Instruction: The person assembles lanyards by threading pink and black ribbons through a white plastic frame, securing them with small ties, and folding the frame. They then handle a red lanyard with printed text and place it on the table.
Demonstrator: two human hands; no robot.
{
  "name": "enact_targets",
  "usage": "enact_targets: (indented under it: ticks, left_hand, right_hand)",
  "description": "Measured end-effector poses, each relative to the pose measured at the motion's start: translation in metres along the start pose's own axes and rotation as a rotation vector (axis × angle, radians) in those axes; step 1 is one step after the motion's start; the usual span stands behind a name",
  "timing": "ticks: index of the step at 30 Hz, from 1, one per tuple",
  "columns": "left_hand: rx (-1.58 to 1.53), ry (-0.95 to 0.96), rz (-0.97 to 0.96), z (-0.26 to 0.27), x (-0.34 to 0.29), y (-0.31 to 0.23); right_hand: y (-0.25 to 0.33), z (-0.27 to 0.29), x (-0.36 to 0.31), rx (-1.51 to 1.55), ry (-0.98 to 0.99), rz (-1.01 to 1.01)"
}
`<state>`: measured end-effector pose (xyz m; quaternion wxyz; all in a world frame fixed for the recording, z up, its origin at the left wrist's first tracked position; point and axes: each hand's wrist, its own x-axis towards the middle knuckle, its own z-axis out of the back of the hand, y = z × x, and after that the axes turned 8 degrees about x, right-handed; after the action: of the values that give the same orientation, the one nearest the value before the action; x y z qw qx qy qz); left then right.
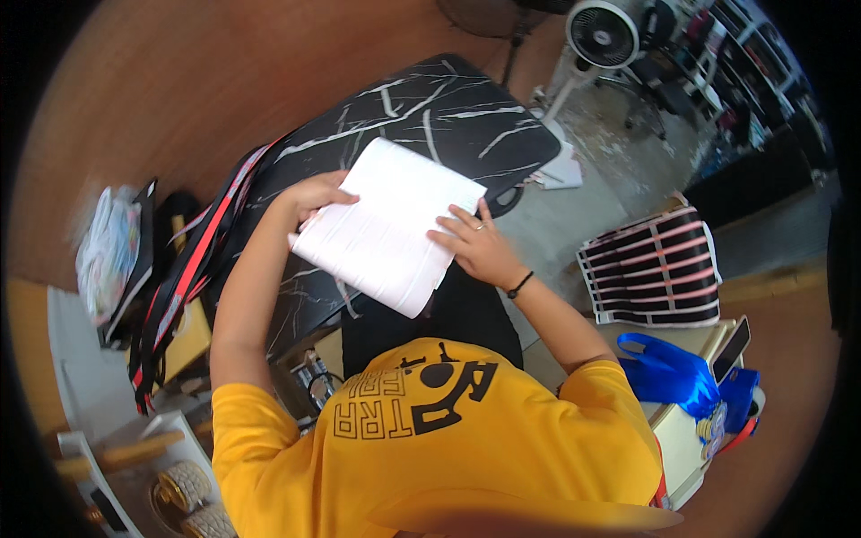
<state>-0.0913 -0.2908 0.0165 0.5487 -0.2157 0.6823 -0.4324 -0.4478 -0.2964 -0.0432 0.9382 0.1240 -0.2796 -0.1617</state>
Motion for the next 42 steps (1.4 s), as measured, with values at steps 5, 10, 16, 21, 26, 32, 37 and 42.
enact_targets:
  ticks: [5,10,16,21,26,32,37,42]
  left_hand:
    - [-0.362,0.018,-0.047,-0.044,0.009,-0.013]
    - [-0.315,-0.022,-0.224,-0.062,0.015,-0.03]
    - [-0.138,-0.083,-0.305,-0.101,0.002,-0.041]
    - [0.017,-0.144,-0.296,-0.126,-0.028,-0.029]
    - [0.203,-0.304,-0.252,-0.134,-0.067,-0.015]
    - [0.184,-0.501,-0.255,-0.138,-0.107,-0.004]
    - [0.125,-0.581,-0.238,-0.142,-0.12,0.005]
    - [0.097,-0.548,-0.233,-0.143,-0.121,0.012]
  right_hand:
    - [-0.016,0.015,-0.021,0.104,-0.371,-0.068]
    - [-0.059,0.026,-0.095,0.27,-1.195,-0.664]
    - [-0.082,-0.057,-0.222,0.006,-1.194,-1.35]
    - [-0.081,-0.144,-0.288,0.811,-1.123,-1.931]
    - [-0.152,-0.166,-0.275,1.238,-1.316,-1.727]
    - [-0.3,-0.102,-0.179,1.348,-1.268,-1.514]
    - [-0.329,-0.093,-0.139,1.258,-1.179,-1.574]
    - [-0.282,-0.178,-0.183,1.035,-0.825,-1.807]
